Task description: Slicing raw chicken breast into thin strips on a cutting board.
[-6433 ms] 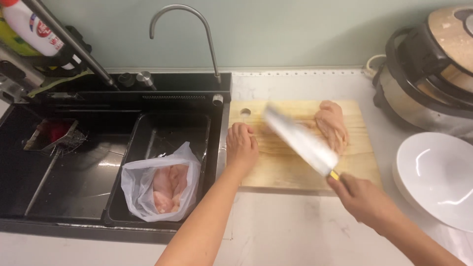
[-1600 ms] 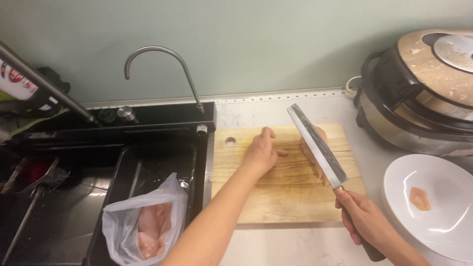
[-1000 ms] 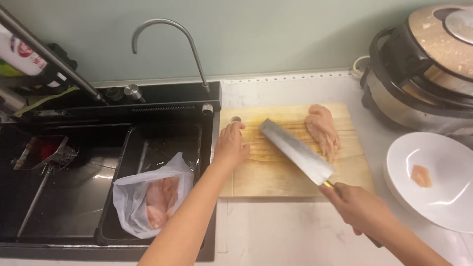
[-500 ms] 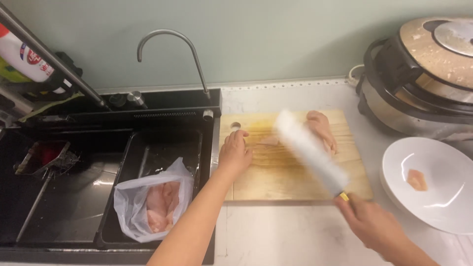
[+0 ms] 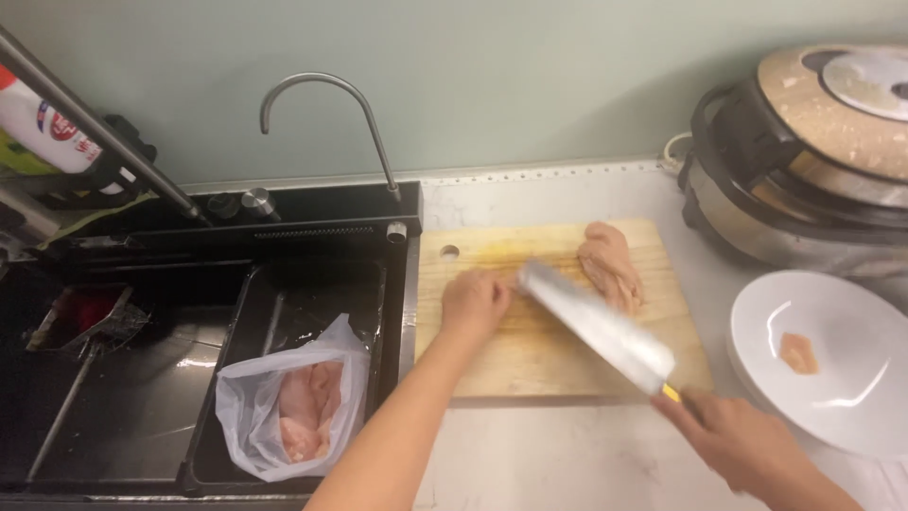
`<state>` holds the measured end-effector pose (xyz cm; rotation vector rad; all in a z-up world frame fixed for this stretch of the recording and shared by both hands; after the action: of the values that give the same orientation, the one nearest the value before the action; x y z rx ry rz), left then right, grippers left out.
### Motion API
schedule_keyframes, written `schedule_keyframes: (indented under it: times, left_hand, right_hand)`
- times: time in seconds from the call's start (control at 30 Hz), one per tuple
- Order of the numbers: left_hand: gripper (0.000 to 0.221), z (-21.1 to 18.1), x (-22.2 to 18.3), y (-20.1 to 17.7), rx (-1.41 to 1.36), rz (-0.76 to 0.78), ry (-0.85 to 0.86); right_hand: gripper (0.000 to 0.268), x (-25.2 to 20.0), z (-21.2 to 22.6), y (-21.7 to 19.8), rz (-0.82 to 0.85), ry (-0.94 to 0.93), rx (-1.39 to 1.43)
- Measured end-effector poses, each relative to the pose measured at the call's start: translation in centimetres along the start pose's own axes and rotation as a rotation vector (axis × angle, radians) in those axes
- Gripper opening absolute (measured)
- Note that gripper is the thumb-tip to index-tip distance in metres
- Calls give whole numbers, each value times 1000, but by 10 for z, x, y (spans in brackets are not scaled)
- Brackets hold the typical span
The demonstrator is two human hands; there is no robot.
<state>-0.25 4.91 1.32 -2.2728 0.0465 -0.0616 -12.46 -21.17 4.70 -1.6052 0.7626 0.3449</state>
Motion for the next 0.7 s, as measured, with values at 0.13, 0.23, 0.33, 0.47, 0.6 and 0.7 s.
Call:
schedule_keyframes:
  times: [0.13, 0.23, 0.33, 0.47, 0.6, 0.7]
  left_hand:
    - [7, 16, 8, -11, -170, 0, -204]
    - [15, 33, 14, -12, -39, -245, -74]
    - [23, 31, 25, -7, -13, -229, -41]
    - [28, 12, 27, 25, 58, -75, 78]
    - [25, 23, 40, 66, 31, -203, 266]
    - [11, 12, 41, 56, -97, -61, 87]
  right_hand:
    - [44, 5, 14, 2, -69, -25, 54]
    - [51, -2, 26, -2, -48, -131, -116]
    - [45, 0, 24, -15, 106, -72, 294]
    - [50, 36, 11, -16, -38, -213, 876]
    - [56, 60, 0, -10, -87, -181, 942]
    - [54, 59, -2, -2, -69, -130, 1056]
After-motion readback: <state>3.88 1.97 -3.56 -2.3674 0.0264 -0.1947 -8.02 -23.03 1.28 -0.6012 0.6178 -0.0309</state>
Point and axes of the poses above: each hand's wrist, its own x-axis towards the middle knuckle, its own y-axis out of the palm, z = x × y, the point moved 4 cm from there along x, towards the middle knuckle, and after that the axes turned 10 degrees about -x, right-handed, at the moved point
